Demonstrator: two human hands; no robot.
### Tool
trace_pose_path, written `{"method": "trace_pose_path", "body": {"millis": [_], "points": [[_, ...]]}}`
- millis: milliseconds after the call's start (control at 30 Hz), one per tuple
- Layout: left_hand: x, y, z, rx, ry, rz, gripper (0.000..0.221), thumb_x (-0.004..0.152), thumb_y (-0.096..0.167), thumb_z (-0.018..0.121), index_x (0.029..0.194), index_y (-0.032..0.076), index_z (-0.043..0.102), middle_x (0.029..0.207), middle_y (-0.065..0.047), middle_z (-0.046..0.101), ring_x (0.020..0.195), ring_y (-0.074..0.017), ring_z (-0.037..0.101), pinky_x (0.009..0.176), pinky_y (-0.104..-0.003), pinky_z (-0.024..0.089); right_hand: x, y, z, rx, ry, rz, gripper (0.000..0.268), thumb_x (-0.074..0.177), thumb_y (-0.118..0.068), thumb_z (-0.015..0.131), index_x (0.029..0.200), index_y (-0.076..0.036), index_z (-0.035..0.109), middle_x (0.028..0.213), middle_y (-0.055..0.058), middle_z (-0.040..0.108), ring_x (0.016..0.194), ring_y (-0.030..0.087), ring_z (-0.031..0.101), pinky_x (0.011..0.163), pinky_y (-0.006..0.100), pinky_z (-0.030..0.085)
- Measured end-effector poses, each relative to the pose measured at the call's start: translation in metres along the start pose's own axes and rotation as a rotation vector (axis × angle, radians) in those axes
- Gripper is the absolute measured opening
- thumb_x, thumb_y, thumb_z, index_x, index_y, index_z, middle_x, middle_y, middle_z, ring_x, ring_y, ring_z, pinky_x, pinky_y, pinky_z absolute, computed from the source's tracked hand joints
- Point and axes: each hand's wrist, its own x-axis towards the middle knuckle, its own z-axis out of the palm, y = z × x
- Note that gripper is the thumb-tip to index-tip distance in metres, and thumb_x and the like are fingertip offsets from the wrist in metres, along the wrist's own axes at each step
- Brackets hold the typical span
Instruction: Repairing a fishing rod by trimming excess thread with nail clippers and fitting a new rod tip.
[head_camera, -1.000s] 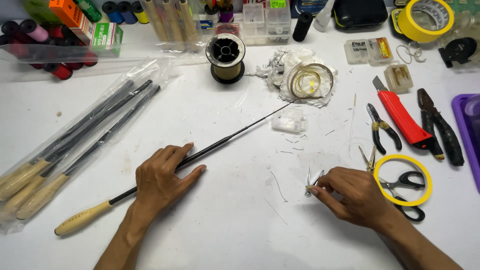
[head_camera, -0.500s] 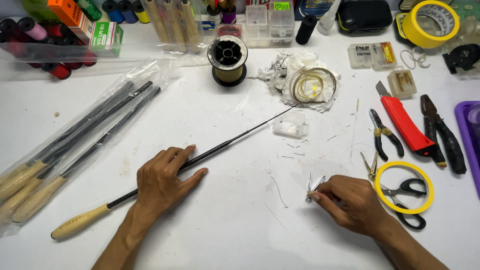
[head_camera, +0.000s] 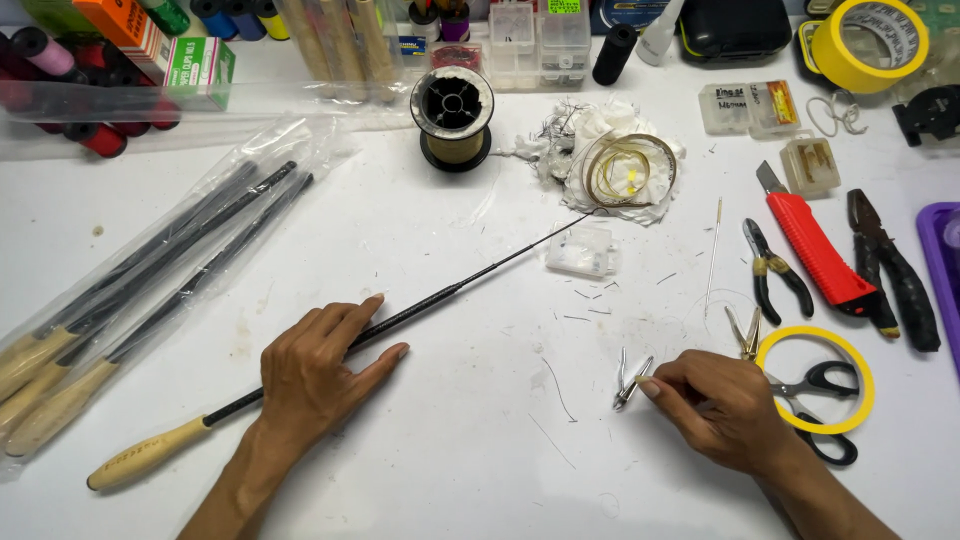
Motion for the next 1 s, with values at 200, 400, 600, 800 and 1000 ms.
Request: {"method": "trace_pose_path", "body": {"millis": [200,400,600,800,1000], "points": [[-0.004,-0.001,-0.002,0.045,0.012,0.012,0.047,0.087,0.048,0.080,0.121,0.018,0.075,0.094,0.006,0.073,0.076,-0.0164,0.068,0.057,-0.031,0.049,-0.002,0.002,-0.001,-0.007,0.016,0.015,0.017,0.091,-0.017,0.070,0.076,-0.009,0.067,0.058,0.000,0.059,0.045,0.014,0.045,0.045,0.028,0.037],[-0.006,-0.002,0.001,0.042,0.030,0.023,0.048,0.087,0.048,0.080,0.122,0.016,0.076,0.095,0.005,0.075,0.078,-0.0171,0.069,0.059,-0.030,0.050,-0.005,0.007,-0.003,-0.027,0.009,0.035,0.017,0.091,-0.016,0.070,0.076,-0.009,0.066,0.060,0.000,0.061,0.046,0.013,0.045,0.047,0.027,0.037],[-0.009,-0.004,0.003,0.043,0.023,0.018,0.051,0.086,0.052,0.080,0.123,0.018,0.075,0.095,0.004,0.075,0.078,-0.0160,0.070,0.055,-0.030,0.050,-0.008,0.018,-0.013,-0.096,0.057,0.053,0.022,0.092,-0.016,0.072,0.074,-0.007,0.066,0.063,0.000,0.064,0.048,0.012,0.047,0.047,0.027,0.036],[-0.009,-0.006,0.005,0.056,0.032,0.036,0.047,0.087,0.050,0.080,0.123,0.020,0.075,0.091,0.006,0.073,0.078,-0.0158,0.069,0.055,-0.031,0.048,-0.018,0.037,-0.032,-0.170,0.175,0.186,0.023,0.099,-0.016,0.073,0.078,-0.005,0.068,0.063,0.000,0.059,0.055,0.012,0.048,0.058,0.029,0.038],[-0.012,-0.006,0.006,0.086,0.041,0.047,0.047,0.088,0.051,0.081,0.123,0.020,0.075,0.090,0.006,0.072,0.077,-0.0161,0.068,0.053,-0.031,0.047,-0.029,0.062,-0.049,-0.130,0.306,0.259,0.028,0.113,-0.006,0.071,0.087,0.002,0.067,0.077,0.005,0.064,0.069,0.012,0.053,0.070,0.028,0.044]]}}
